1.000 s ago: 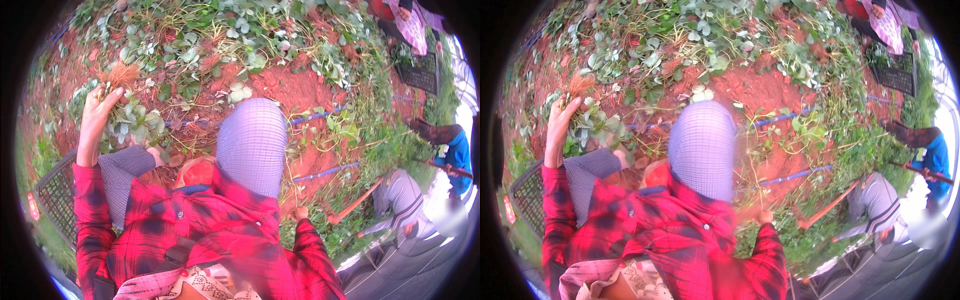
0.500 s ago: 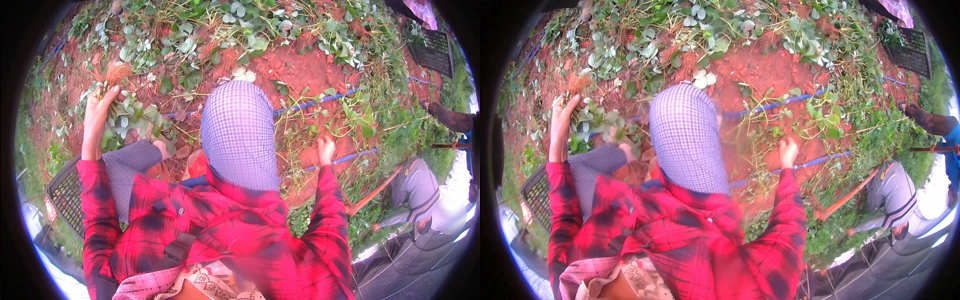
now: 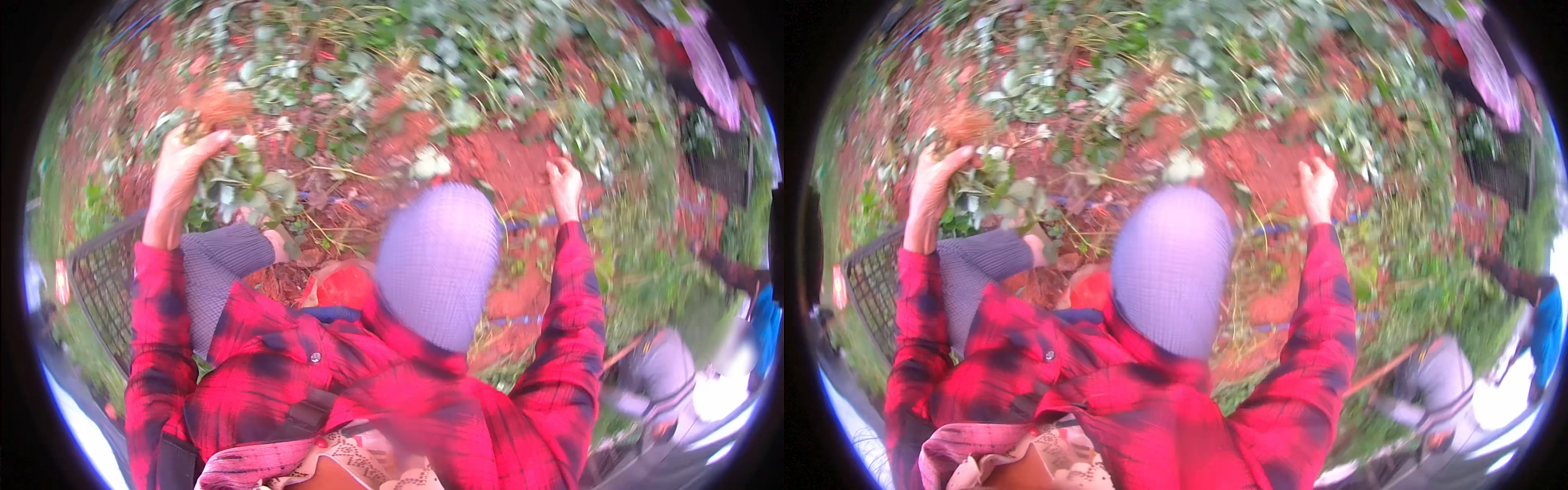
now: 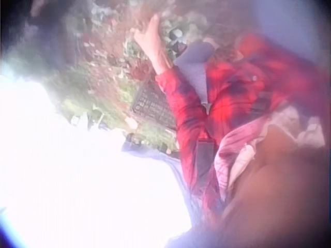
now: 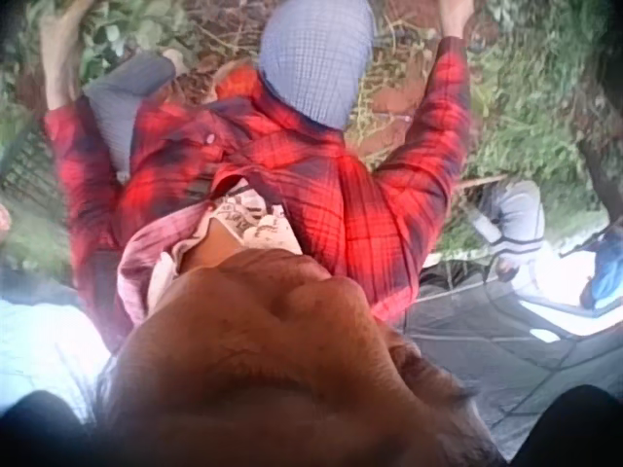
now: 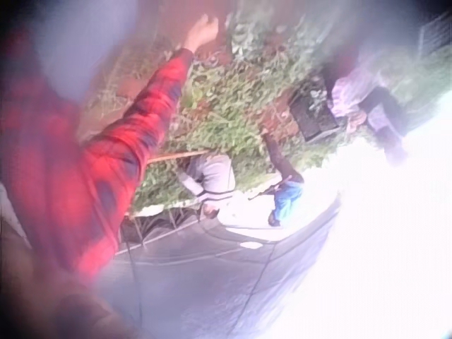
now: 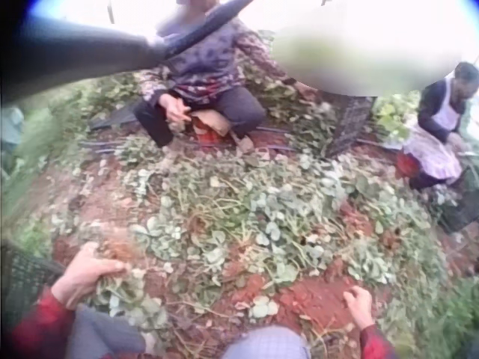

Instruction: The person is harvesting leafy vegetables in a garden. They are picking the vegetables by hand and placing them into a basket.

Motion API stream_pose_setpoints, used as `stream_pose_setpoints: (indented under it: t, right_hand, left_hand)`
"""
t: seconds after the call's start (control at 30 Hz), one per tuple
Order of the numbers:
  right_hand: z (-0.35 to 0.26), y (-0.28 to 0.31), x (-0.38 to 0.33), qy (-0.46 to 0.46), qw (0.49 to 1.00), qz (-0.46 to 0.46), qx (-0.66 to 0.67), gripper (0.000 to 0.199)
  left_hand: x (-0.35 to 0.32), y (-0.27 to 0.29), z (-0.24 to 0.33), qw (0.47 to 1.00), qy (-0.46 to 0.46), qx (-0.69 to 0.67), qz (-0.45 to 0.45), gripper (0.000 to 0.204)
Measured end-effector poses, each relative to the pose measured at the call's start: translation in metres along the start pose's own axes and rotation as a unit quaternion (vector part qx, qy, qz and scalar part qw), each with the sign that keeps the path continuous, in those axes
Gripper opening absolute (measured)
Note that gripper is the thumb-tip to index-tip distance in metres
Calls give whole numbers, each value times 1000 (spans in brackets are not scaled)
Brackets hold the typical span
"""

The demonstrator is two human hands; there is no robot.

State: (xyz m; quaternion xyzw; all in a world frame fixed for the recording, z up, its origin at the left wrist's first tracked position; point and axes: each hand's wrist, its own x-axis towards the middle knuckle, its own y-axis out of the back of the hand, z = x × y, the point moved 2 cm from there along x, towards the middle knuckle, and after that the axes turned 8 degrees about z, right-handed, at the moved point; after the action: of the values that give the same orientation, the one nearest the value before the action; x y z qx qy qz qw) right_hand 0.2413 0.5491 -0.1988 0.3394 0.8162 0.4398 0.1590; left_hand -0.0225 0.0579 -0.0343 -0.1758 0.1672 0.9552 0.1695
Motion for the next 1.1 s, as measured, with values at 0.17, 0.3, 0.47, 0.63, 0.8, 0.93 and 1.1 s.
stream_pose_setpoints:
  t: [0.17,0.3,0.47,0.63,0.8,0.93,1.1]
  right_hand:
    - [-45,-86,63,-37,977,-207,24,20]
    - [-121,-147,98,89,948,-291,-95,19]
    - [-187,-225,105,403,879,-204,-154,17]
    - [-180,-303,84,448,858,-133,-214,12]
    - [-214,-244,110,336,920,-157,-128,21]
    - [-231,-166,149,299,930,-211,-31,31]
    - [-274,-37,145,101,943,-228,219,28]
  left_hand:
    - [4,-5,11,999,33,-31,16,17]
    - [5,7,4,999,34,-37,-6,16]
    - [2,6,11,994,63,-87,-16,20]
    - [2,9,24,996,49,-49,-54,20]
    - [6,13,27,996,39,-77,-14,11]
    - [5,21,34,997,5,-58,-56,21]
    - [1,26,37,998,-13,-64,-19,18]
